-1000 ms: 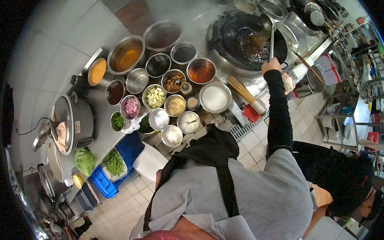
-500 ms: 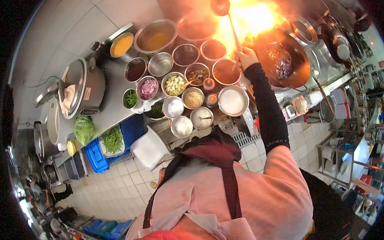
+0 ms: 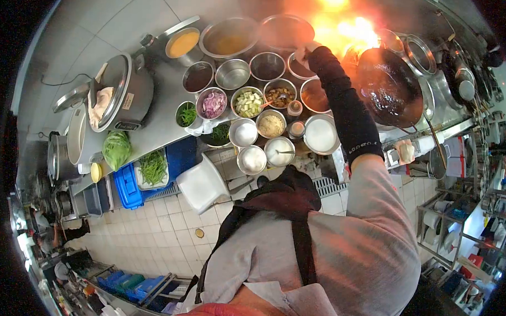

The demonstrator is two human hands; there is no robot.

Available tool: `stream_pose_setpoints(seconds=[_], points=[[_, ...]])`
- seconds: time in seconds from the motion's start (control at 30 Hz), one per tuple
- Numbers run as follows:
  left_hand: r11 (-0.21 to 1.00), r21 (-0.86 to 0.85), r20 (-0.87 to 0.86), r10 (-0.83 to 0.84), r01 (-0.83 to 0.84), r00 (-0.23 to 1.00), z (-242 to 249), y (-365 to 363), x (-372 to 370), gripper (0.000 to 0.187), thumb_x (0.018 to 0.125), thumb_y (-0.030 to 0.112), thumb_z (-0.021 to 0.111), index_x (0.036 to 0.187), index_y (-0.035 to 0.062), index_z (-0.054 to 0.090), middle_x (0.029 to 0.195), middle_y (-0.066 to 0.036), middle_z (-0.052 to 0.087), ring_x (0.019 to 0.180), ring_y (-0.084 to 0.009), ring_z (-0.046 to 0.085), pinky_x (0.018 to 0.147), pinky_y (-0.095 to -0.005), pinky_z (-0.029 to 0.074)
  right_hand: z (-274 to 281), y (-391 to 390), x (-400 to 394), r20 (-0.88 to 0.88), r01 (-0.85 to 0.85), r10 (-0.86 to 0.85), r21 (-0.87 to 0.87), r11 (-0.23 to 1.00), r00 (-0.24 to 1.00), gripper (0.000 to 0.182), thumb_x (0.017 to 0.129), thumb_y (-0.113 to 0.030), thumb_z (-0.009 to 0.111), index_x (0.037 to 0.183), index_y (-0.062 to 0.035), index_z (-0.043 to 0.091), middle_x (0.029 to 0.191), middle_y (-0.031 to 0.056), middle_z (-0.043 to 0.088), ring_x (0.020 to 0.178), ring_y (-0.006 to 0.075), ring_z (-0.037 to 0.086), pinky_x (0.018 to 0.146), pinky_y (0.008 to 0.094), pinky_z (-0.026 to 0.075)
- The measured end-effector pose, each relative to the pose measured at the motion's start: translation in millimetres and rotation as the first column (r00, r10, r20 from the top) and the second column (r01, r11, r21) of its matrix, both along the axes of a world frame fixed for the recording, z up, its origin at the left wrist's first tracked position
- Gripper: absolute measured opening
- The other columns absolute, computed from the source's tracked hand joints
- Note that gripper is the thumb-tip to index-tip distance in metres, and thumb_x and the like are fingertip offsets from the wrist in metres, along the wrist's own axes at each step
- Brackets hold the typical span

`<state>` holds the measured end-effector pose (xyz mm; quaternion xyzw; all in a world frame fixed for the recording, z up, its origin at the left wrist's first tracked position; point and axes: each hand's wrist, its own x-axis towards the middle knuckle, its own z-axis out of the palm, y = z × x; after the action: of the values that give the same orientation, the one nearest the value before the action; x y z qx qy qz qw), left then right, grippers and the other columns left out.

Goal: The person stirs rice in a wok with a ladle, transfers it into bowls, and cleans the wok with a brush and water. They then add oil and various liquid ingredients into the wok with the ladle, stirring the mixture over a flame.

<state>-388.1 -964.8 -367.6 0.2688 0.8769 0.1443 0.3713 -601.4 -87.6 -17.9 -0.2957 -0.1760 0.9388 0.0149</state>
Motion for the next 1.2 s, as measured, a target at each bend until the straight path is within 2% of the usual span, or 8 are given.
stream_pose_setpoints(seconds=[0.1,0.33,0.43,0.6,0.63,0.73,0.9,1.2], points=[[1.0,-0.014,-0.002,-0.009,0.009,1.0,-8.1,-4.0,1.2,0.031,0.089,0.027,0.054,0.085,0.0039,0.074,0.086,-0.019,0.072,0.084,-0.0335,0.069,0.073,-0.0422,0.053,37.3,-14.3,14.7,-0.077,0.083,-0.122,-0.39,0.917,0.99,0.023,0.1,-0.004,0.043,0.078,-0.0057,0.036,0.067,0.0016,0.04,0.05,0.0126,0.041,0.043,0.0229,0.041],[0.996,-0.082,-0.024,-0.047,0.045,0.999,-25.1,-0.8,-30.5,0.032,0.09,0.028,0.053,0.084,0.0035,0.073,0.086,-0.02,0.071,0.088,-0.0367,0.068,0.076,-0.0428,0.052,50.3,-23.0,47.0,-0.214,0.115,-0.216,-0.405,0.907,0.953,0.02,0.101,-0.005,0.043,0.082,-0.004,0.037,0.07,0.0032,0.042,0.051,0.0117,0.043,0.045,0.0226,0.041],[0.924,0.125,0.168,0.34,-0.362,0.925,2.2,18.2,-53.4,0.027,0.087,0.026,0.058,0.075,0.0045,0.07,0.083,-0.022,0.069,0.083,-0.038,0.068,0.072,-0.044,0.052,46.8,-13.5,66.8,-0.352,0.044,-0.238,-0.479,0.877,0.905,0.014,0.101,-0.005,0.045,0.09,-0.0004,0.038,0.074,0.0046,0.043,0.05,0.0119,0.044,0.045,0.0237,0.041],[0.949,0.201,-0.011,0.251,-0.244,0.968,110.6,71.3,-80.6,0.019,0.081,0.021,0.067,0.069,0.0063,0.067,0.078,-0.021,0.068,0.074,-0.0381,0.067,0.065,-0.0454,0.051,66.3,-4.9,109.5,-0.412,0.101,-0.342,-0.505,0.857,0.845,0.013,0.101,-0.007,0.044,0.099,0.0063,0.042,0.075,0.005,0.044,0.051,0.0116,0.046,0.044,0.0242,0.041],[0.957,0.191,-0.023,0.226,-0.218,0.974,132.4,84.7,-84.1,0.019,0.08,0.021,0.068,0.068,0.0067,0.066,0.077,-0.021,0.068,0.072,-0.0382,0.067,0.064,-0.0456,0.051,73.2,-0.3,119.9,-0.399,0.135,-0.344,-0.465,0.875,0.85,0.033,0.102,-0.007,0.043,0.121,0.0189,0.035,0.075,0.0056,0.044,0.052,0.0124,0.046,0.044,0.0243,0.042],[0.985,0.154,-0.088,0.095,-0.081,0.992,59.1,56.7,-91.9,0.018,0.081,0.022,0.068,0.071,0.0067,0.068,0.077,-0.02,0.068,0.075,-0.0386,0.067,0.066,-0.0466,0.052,84.0,15.6,153.9,-0.456,0.166,-0.333,-0.367,0.915,0.826,0.048,0.103,-0.007,0.043,0.133,0.0241,0.023,0.076,0.0062,0.044,0.052,0.0127,0.047,0.043,0.0243,0.041],[0.983,0.015,-0.034,-0.185,0.185,0.982,-33.8,26.9,-100.7,0.022,0.086,0.027,0.063,0.079,0.0083,0.071,0.083,-0.02,0.07,0.082,-0.039,0.069,0.071,-0.0487,0.053,88.2,34.7,223.6,-0.366,0.289,-0.388,-0.297,0.91,0.846,0.031,0.104,-0.011,0.041,0.12,0.0156,0.036,0.075,0.005,0.044,0.049,0.0097,0.043,0.041,0.0242,0.038],[0.926,-0.044,-0.058,-0.378,0.376,0.924,-10.5,61.2,-122.1,0.029,0.086,0.034,0.059,0.078,0.0101,0.072,0.078,-0.018,0.069,0.081,-0.038,0.07,0.072,-0.0477,0.055,43.0,44.3,367.3,-0.233,0.515,-0.564,-0.238,0.823,0.793,0.035,0.103,-0.01,0.046,0.126,0.0148,0.036,0.077,0.005,0.046,0.052,0.0099,0.044,0.042,0.024,0.037]])
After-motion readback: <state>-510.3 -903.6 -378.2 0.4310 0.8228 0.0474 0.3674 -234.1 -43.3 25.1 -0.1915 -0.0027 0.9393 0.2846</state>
